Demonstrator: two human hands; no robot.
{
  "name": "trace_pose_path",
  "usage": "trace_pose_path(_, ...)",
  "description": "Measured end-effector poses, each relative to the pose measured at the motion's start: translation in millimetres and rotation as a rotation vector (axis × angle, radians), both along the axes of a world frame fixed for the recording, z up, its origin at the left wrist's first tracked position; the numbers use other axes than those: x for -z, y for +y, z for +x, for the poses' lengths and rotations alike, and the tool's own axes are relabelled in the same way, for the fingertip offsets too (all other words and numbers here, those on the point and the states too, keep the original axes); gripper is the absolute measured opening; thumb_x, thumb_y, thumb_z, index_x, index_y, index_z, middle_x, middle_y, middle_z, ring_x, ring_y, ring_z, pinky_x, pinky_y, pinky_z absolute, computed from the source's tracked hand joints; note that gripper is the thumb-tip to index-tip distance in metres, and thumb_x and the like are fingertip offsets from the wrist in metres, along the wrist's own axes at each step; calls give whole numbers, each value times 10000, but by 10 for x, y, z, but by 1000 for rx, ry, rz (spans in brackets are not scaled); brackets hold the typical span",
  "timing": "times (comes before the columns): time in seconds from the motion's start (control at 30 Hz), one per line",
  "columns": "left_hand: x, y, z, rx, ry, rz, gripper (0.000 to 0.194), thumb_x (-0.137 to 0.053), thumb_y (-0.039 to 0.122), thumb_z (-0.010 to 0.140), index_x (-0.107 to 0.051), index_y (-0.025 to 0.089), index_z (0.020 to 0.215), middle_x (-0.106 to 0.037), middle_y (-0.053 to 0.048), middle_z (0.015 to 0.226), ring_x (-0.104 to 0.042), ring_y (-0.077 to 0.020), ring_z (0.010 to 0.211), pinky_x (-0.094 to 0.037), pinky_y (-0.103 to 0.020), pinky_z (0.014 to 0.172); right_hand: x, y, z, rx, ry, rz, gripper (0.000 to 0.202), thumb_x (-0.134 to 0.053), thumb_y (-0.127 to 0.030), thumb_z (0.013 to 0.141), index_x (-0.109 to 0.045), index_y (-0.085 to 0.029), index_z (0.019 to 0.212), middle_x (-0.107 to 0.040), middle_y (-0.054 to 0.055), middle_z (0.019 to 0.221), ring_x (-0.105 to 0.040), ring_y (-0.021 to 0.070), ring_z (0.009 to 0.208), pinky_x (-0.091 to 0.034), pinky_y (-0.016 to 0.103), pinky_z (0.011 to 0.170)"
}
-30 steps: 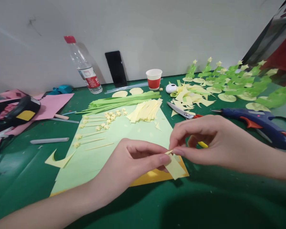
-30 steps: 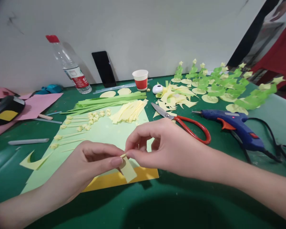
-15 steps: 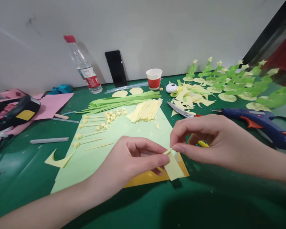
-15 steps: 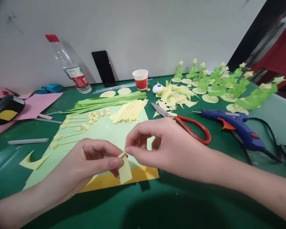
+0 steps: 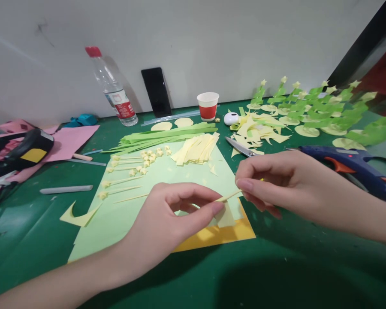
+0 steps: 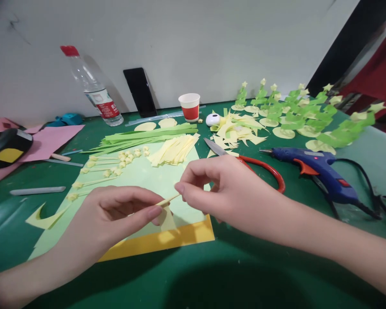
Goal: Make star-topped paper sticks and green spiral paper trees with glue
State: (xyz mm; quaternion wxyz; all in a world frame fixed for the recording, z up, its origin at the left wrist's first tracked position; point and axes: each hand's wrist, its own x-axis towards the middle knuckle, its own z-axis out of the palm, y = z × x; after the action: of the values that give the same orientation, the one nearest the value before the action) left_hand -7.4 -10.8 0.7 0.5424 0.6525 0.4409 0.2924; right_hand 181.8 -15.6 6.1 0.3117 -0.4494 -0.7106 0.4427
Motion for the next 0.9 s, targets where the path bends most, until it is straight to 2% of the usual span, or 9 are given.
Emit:
trace_pose_path(0.1, -15, -11, 3, 8, 78, 194, 74, -649, 178, 714, -703, 200, 670, -710, 29, 643, -618, -119, 557, -472, -165, 497, -9, 15, 7, -43, 22, -179, 235, -529, -262, 789, -495, -163, 579, -452, -44, 474, -416, 41, 360, -352, 114, 328)
trace_pose_path(0.2, -10, -12, -19, 44, 188, 471, 75, -641, 176, 743, -705, 196, 710, -721, 35, 660, -619, -103, 530, -463, -150, 482, -25, 24, 6, -106, 41, -341, 238, -528, -304, 800, -522, -163, 609, -462, -40, 484, -434, 47, 379, -372, 99, 327)
trace_pose_path(0.3, -7, -7, -55, 69, 300, 729, 75, -629, 187, 766, -701, 176, 748, -728, 20, 693, -631, -98, 538, -476, -143, 514, -44, 16, 7, -161, 96, -441, 242, -558, -330, 793, -550, -154, 628, -455, -43, 486, -424, 37, 394, -367, 76, 339)
trace_pose_path(0.37, -12, -6, -75, 82, 362, 832, 98, -611, 203, 786, -703, 174, 769, -729, 8, 695, -641, -106, 546, -485, -149, 523, -53, 5, 13, -175, 98, -476, 241, -573, -334, 787, -557, -152, 630, -451, -48, 474, -407, 28, 386, -360, 66, 347)
trace_pose_path(0.53, -34, -14, -78, 133, 429, 925, 144, -576, 227, 817, -709, 173, 812, -729, -13, 687, -643, -119, 544, -486, -171, 513, -57, 9, 27, -179, 22, -451, 205, -550, -313, 800, -572, -165, 660, -464, -43, 470, -392, 27, 369, -332, 78, 340)
trace_pose_path(0.67, -49, -26, -64, 122, 405, 913, 132, -606, 239, 804, -704, 178, 740, -717, -1, 629, -624, -101, 494, -463, -156, 473, -63, 8, 8, -160, 27, -439, 189, -550, -285, 806, -589, -175, 657, -463, -44, 454, -383, 32, 358, -334, 91, 333)
trace_pose_path(0.8, -62, -47, -62, 40, 302, 914, 89, -655, 190, 756, -681, 208, 673, -715, 38, 622, -596, -86, 456, -434, -160, 431, -116, -43, -13, -91, 39, -377, 165, -594, -240, 776, -601, -175, 625, -479, -49, 453, -383, 25, 344, -328, 86, 325)
trace_pose_path(0.9, -53, -49, -62, 17, 203, 878, 103, -662, 115, 730, -662, 178, 648, -699, 50, 601, -576, -64, 449, -427, -135, 433, -154, -86, -5, -20, 14, -321, 148, -627, -218, 750, -608, -189, 606, -500, -61, 474, -395, 15, 350, -331, 70, 331)
